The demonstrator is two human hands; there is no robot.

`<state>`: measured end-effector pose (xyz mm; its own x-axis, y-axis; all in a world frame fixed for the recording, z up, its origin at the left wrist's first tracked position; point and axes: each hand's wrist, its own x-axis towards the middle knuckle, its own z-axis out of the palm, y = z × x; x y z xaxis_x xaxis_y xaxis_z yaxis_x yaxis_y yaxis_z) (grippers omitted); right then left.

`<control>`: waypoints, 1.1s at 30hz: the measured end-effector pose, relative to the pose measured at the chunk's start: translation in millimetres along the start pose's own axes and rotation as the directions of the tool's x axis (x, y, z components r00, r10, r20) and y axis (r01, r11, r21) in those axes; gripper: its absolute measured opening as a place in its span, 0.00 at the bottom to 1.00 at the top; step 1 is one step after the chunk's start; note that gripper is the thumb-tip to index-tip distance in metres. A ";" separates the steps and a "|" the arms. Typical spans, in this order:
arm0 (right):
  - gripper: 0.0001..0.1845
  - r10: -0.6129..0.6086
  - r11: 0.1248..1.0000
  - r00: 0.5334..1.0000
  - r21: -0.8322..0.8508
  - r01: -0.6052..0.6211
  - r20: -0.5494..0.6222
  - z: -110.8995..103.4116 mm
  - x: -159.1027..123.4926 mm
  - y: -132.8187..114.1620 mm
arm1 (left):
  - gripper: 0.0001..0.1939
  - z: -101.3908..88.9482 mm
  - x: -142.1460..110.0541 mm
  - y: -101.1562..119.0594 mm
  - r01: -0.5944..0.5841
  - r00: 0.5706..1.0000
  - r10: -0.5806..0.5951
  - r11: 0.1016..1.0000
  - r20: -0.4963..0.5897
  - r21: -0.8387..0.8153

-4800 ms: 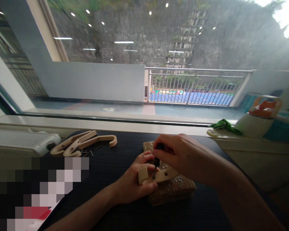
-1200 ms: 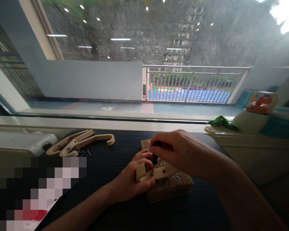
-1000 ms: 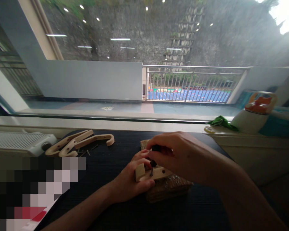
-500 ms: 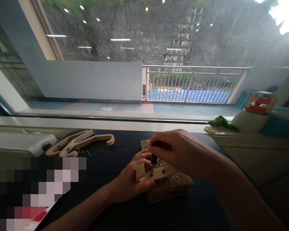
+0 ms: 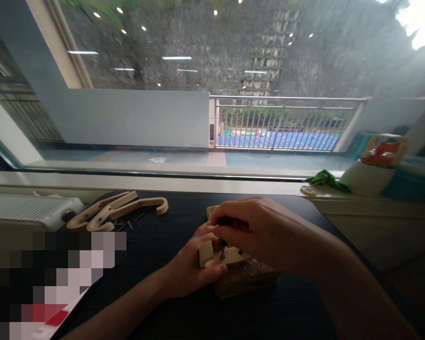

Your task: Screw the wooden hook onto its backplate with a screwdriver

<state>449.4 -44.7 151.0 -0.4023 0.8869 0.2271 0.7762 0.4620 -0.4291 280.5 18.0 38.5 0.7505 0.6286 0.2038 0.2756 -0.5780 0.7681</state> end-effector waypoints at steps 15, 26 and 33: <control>0.09 0.055 0.998 0.998 -0.032 -0.055 -0.011 -3.6 -2.6 4.2 | 0.17 4.0 0.0 -9.3 -0.033 0.999 0.033 0.999 0.000 -0.003; 0.08 0.074 0.997 0.997 0.027 -0.073 -0.022 -0.4 2.6 6.4 | 0.14 3.2 -0.4 -5.6 -0.045 0.999 0.046 0.999 -0.028 0.010; 0.11 0.112 0.991 0.990 -0.065 -0.118 -0.083 0.4 2.6 9.9 | 0.15 5.5 -1.6 -8.9 -0.028 0.999 0.028 1.000 -0.044 0.008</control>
<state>455.8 -37.9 146.9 -0.2712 0.9297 0.2491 0.8480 0.3532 -0.3951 280.1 19.2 28.0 0.7307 0.6346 0.2519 0.2596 -0.5994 0.7572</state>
